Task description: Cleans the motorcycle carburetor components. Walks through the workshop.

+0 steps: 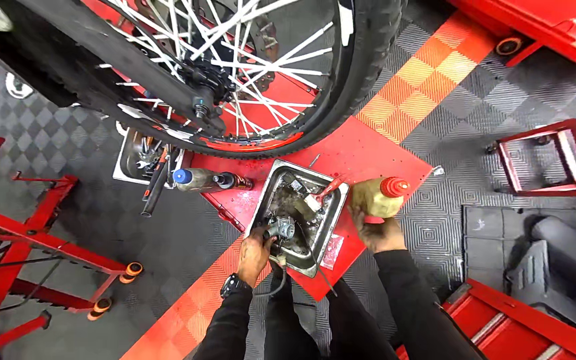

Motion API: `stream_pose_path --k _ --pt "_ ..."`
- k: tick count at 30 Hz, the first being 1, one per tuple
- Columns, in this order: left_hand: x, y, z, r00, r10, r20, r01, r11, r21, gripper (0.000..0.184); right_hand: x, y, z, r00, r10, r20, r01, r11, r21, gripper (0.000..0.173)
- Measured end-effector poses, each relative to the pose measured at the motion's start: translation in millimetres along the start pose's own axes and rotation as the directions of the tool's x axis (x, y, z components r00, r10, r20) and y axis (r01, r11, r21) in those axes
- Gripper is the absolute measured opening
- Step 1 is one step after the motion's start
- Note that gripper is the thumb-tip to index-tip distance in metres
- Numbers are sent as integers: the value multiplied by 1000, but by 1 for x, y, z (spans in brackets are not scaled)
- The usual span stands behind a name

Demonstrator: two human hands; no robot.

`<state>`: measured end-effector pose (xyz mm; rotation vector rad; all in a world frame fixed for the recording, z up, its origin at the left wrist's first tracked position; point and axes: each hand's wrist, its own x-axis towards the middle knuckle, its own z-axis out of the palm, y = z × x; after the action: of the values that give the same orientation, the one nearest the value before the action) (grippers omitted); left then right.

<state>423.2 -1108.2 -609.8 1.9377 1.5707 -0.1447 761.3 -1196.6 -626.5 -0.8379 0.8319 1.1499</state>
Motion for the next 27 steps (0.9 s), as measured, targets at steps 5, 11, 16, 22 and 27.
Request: stream_pose_path --k 5,11,16,22,27 --pt "-29 -4 7 983 59 -173 -69 996 -54 36 -38 26 7 970 -195 -142 108 878 -466 47" --pt "-23 -13 18 987 -31 -160 18 996 -84 35 -20 101 38 903 -367 223 216 -62 -974 72" --pt "-24 -21 31 986 -118 -120 83 961 -265 57 20 129 74 770 -588 248 95 -278 -956 91" --pt "-31 -16 43 983 -141 -117 100 948 -301 84 45 130 57 774 -518 365 169 -386 -907 47" --pt "-28 -19 50 981 -92 -169 28 937 -348 74 56 145 42 758 -354 547 428 -362 -828 51"
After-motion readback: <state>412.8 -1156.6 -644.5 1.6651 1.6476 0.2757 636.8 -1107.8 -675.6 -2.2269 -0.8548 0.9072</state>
